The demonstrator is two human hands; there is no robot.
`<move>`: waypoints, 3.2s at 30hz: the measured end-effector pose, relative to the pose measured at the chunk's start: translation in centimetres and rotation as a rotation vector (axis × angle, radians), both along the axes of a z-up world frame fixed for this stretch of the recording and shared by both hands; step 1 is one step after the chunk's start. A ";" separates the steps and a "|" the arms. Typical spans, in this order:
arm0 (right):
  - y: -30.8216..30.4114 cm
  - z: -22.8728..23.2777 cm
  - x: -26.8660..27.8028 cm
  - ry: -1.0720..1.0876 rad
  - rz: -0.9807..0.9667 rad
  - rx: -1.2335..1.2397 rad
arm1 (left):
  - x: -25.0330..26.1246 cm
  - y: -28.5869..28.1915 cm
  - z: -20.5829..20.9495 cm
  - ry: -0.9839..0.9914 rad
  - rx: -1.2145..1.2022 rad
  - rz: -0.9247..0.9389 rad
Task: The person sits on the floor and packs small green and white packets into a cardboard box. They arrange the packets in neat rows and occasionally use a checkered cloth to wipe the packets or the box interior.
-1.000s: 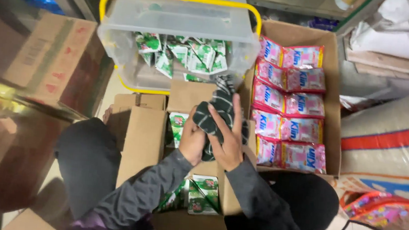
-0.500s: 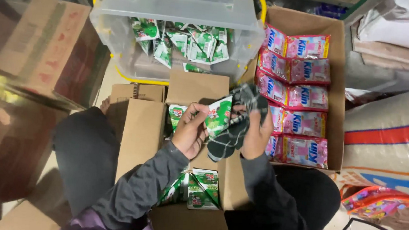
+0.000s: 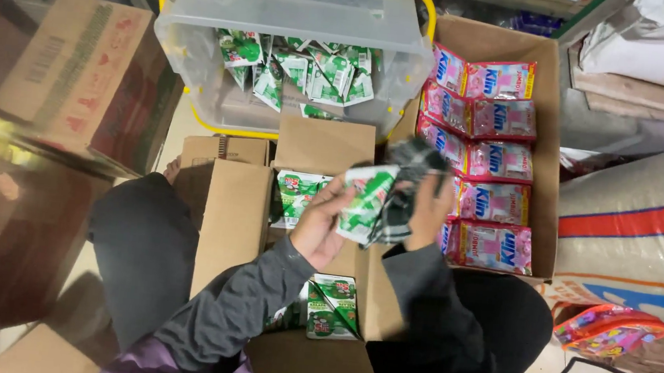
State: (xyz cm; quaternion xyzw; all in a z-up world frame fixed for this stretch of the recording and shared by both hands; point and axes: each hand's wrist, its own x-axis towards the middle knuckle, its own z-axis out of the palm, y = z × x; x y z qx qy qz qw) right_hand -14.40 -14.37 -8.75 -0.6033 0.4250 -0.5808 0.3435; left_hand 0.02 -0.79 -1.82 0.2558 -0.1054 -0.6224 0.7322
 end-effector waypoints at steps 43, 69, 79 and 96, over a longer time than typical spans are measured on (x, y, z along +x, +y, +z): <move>9.9 8.6 3.1 0.492 0.719 -0.384 | 2.9 -0.4 -5.7 -0.396 0.072 -0.077; 0.8 10.0 -2.9 0.049 0.338 0.082 | 10.0 7.9 1.3 -1.039 0.059 0.084; 3.3 10.8 -2.3 0.579 0.566 -0.282 | 8.7 6.7 2.2 -0.785 0.065 0.347; 10.1 6.8 5.2 1.065 0.702 -0.732 | 7.0 11.1 2.7 -2.154 0.336 0.647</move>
